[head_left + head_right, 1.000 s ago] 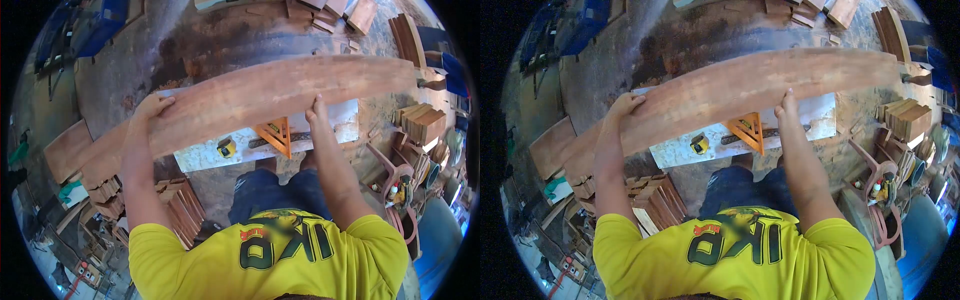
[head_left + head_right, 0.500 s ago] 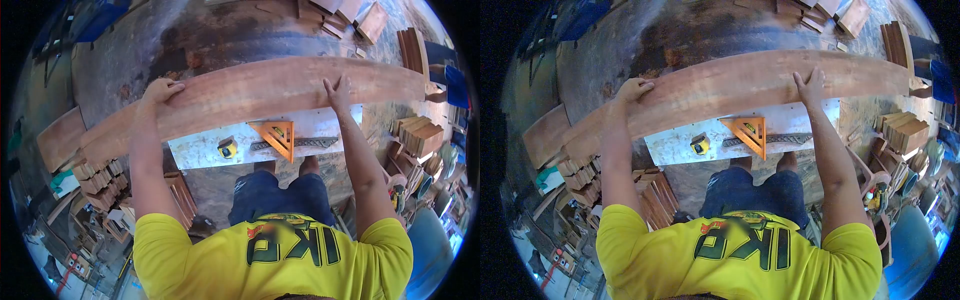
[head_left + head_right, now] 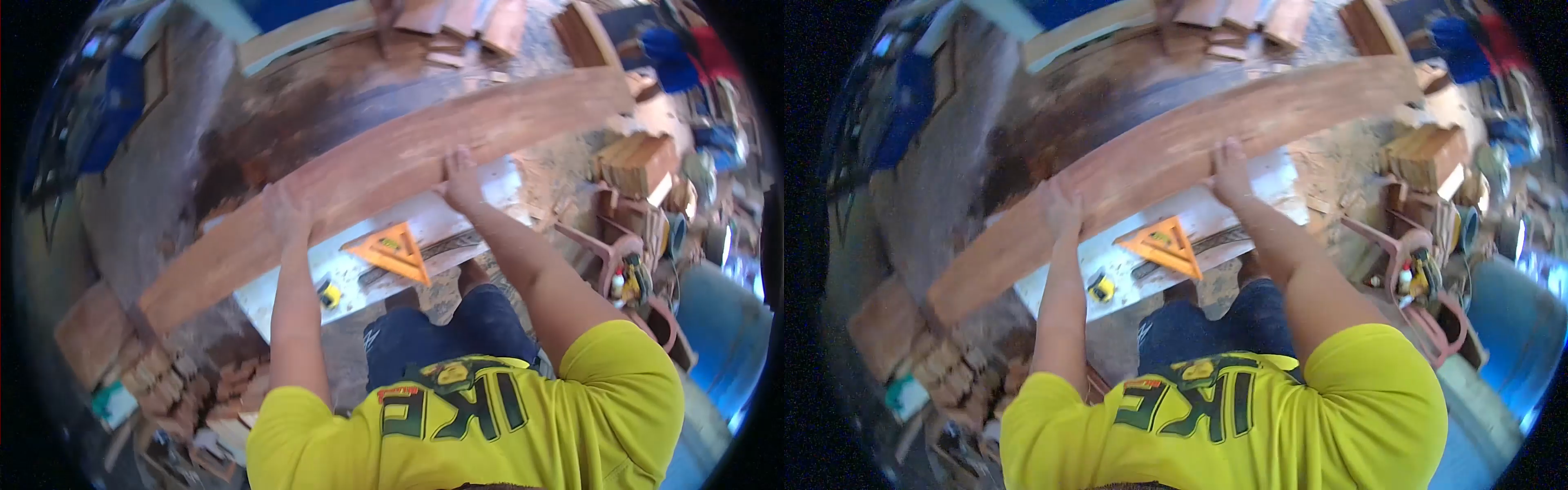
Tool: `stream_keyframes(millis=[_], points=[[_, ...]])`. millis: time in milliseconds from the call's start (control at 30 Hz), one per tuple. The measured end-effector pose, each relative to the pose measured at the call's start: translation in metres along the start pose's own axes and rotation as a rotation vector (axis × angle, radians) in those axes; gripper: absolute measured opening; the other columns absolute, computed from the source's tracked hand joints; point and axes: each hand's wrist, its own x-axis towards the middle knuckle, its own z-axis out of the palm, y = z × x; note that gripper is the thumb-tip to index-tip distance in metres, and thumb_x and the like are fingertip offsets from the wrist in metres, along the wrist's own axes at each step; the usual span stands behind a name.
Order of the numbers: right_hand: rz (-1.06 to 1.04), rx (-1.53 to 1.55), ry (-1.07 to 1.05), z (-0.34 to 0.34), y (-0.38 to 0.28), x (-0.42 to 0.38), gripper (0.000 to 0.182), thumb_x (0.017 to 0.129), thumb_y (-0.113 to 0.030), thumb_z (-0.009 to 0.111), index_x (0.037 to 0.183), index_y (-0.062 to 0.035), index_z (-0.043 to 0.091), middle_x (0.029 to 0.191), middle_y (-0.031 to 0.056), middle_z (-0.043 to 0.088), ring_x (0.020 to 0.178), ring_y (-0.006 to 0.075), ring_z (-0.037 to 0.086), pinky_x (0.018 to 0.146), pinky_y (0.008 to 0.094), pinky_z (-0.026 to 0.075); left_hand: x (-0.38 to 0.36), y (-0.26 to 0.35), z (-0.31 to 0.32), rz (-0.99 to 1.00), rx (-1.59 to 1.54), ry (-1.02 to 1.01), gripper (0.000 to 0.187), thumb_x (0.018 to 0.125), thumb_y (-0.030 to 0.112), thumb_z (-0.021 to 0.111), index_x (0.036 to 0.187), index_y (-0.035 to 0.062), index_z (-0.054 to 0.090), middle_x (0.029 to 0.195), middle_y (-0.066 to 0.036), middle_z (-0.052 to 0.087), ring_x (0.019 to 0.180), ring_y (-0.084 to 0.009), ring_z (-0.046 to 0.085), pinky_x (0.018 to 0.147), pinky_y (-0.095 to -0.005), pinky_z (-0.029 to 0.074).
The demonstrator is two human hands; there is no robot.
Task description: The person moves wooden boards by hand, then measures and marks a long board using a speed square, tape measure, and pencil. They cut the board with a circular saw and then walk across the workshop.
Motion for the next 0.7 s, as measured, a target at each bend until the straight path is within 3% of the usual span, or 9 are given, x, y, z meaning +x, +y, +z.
stream_keyframes(millis=[67,167,233,367,433,500,567,633,700], points=[[-0.021,0.05,-0.095,-0.026,-0.003,-0.005,0.092,0.073,-0.043,0.075,0.141,0.0006,0.03,0.145,0.0307,0.024,0.137,0.0456,0.02,0.109,0.0537,0.024,0.003,0.035,-0.027,-0.121,0.105,-0.074,0.07,0.084,0.044,0.061,0.141,0.0113,0.034,0.148,-0.02,0.029,0.139,-0.0343,0.024,0.111,-0.0509,0.023],[-0.009,0.096,-0.095,-0.041,0.02,0.001,0.089,0.076,-0.042,0.073,0.14,0.0011,0.03,0.143,0.0305,0.028,0.137,0.0438,0.024,0.109,0.0497,0.027,0.0,0.038,-0.011,-0.168,0.141,-0.03,0.065,0.086,0.042,0.059,0.139,0.0113,0.037,0.147,-0.019,0.032,0.138,-0.0337,0.026,0.11,-0.0541,0.024],[0.166,0.507,0.056,-0.058,0.047,0.005,0.079,0.078,-0.041,0.071,0.135,0.0016,0.037,0.139,0.029,0.037,0.133,0.0409,0.032,0.107,0.044,0.032,0.003,0.052,-0.003,-0.172,0.166,-0.009,0.063,0.086,0.042,0.058,0.138,0.011,0.039,0.146,-0.018,0.033,0.137,-0.0335,0.027,0.109,-0.0558,0.024],[0.722,0.87,0.347,-0.038,0.2,0.012,0.069,0.082,-0.044,0.068,0.128,0.0033,0.047,0.129,0.0256,0.05,0.122,0.0351,0.046,0.101,0.0407,0.038,0.038,0.129,0.022,0.152,0.033,-0.091,0.057,0.087,0.04,0.058,0.132,0.008,0.046,0.14,-0.019,0.041,0.133,-0.0359,0.033,0.107,-0.0602,0.024],[1.056,0.705,0.498,-0.064,0.262,0.038,0.071,0.085,-0.049,0.063,0.129,0.0035,0.046,0.125,0.0241,0.053,0.117,0.0315,0.05,0.096,0.0391,0.04,0.056,0.191,0.045,0.291,-0.097,-0.05,0.053,0.086,0.038,0.059,0.127,0.0045,0.05,0.129,-0.02,0.051,0.126,-0.0384,0.042,0.107,-0.0589,0.025],[1.207,0.933,0.603,-0.045,0.355,0.063,0.08,0.082,-0.057,0.062,0.133,0.002,0.043,0.132,0.0232,0.048,0.12,0.0336,0.048,0.098,0.042,0.042,0.074,0.259,0.067,0.339,-0.151,-0.062,0.053,0.085,0.037,0.06,0.125,0.0042,0.051,0.125,-0.019,0.053,0.122,-0.0374,0.044,0.106,-0.0565,0.027],[1.109,1.45,0.518,-0.058,0.408,0.079,0.085,0.083,-0.062,0.057,0.136,0.0014,0.04,0.135,0.0187,0.047,0.122,0.0303,0.047,0.097,0.043,0.042,0.085,0.325,0.092,0.37,-0.199,-0.01,0.05,0.085,0.037,0.061,0.122,0.0038,0.053,0.117,-0.017,0.057,0.115,-0.0349,0.049,0.103,-0.0511,0.031],[0.957,1.657,0.51,-0.042,0.455,0.095,0.084,0.082,-0.061,0.06,0.135,0.0011,0.042,0.131,0.0156,0.051,0.115,0.0277,0.052,0.093,0.0411,0.045,0.087,0.357,0.1,0.346,-0.152,0.012,0.049,0.085,0.038,0.061,0.12,0.0039,0.054,0.114,-0.016,0.058,0.111,-0.0335,0.051,0.101,-0.0481,0.033],[1.004,1.477,0.504,-0.047,0.444,0.101,0.081,0.081,-0.059,0.063,0.133,0.0006,0.044,0.124,0.0146,0.055,0.104,0.0258,0.058,0.086,0.0368,0.048,0.085,0.363,0.098,0.279,-0.071,0.056,0.047,0.085,0.039,0.061,0.118,0.0058,0.055,0.112,-0.014,0.059,0.108,-0.0314,0.052,0.098,-0.0447,0.034]])
